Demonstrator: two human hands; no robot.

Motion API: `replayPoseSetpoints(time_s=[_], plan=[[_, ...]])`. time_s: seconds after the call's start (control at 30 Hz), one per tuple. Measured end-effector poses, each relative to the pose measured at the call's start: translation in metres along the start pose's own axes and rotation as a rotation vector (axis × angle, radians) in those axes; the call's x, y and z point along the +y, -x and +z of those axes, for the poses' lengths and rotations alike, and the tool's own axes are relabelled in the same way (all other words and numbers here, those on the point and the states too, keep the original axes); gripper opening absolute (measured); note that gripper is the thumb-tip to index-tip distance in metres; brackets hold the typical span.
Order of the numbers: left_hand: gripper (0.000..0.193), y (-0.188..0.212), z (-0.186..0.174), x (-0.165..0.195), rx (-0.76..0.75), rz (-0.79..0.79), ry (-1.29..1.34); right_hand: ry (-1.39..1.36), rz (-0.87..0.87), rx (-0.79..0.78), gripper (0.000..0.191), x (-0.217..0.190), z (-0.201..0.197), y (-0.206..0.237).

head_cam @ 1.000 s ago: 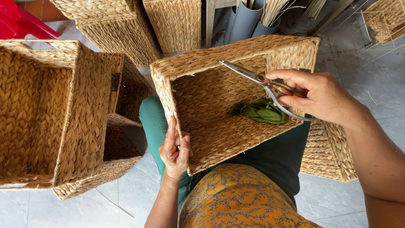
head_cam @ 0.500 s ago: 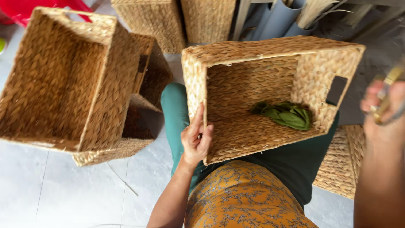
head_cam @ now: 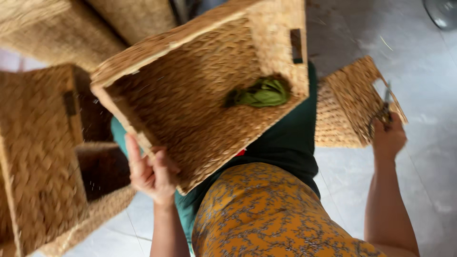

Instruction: The person sits on the floor with a woven water-hyacinth basket on their lap and wipes its outer and inner surfaces with a green cloth. They turn the basket over to reach other sides, use scissors to trim stray fibers from the rim, and continue wiping inside and out.

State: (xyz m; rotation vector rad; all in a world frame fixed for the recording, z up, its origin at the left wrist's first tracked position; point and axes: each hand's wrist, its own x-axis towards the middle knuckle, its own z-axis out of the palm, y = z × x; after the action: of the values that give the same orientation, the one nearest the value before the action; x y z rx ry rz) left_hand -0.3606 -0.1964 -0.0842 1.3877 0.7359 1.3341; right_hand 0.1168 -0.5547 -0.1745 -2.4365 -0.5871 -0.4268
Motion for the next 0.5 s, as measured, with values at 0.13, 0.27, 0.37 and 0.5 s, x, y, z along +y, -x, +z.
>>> replayPoseSetpoints(time_s=[0.13,0.27,0.37,0.5], plan=[[0.066,-0.002,0.003,-0.001,-0.032,0.074,0.075,0.035,0.067,-0.023,0.050,0.003,0.006,0.028],[0.068,-0.003,0.003,0.002,-0.013,0.035,0.065,0.201,0.066,-0.088,0.063,-0.005,0.013,0.034],[0.067,-0.003,0.004,0.002,-0.004,0.037,0.039,0.353,0.231,-0.249,0.055,-0.017,0.005,0.020],[0.065,-0.005,0.005,-0.001,-0.038,0.085,0.064,0.218,-0.139,-0.093,0.035,-0.063,-0.004,0.002]])
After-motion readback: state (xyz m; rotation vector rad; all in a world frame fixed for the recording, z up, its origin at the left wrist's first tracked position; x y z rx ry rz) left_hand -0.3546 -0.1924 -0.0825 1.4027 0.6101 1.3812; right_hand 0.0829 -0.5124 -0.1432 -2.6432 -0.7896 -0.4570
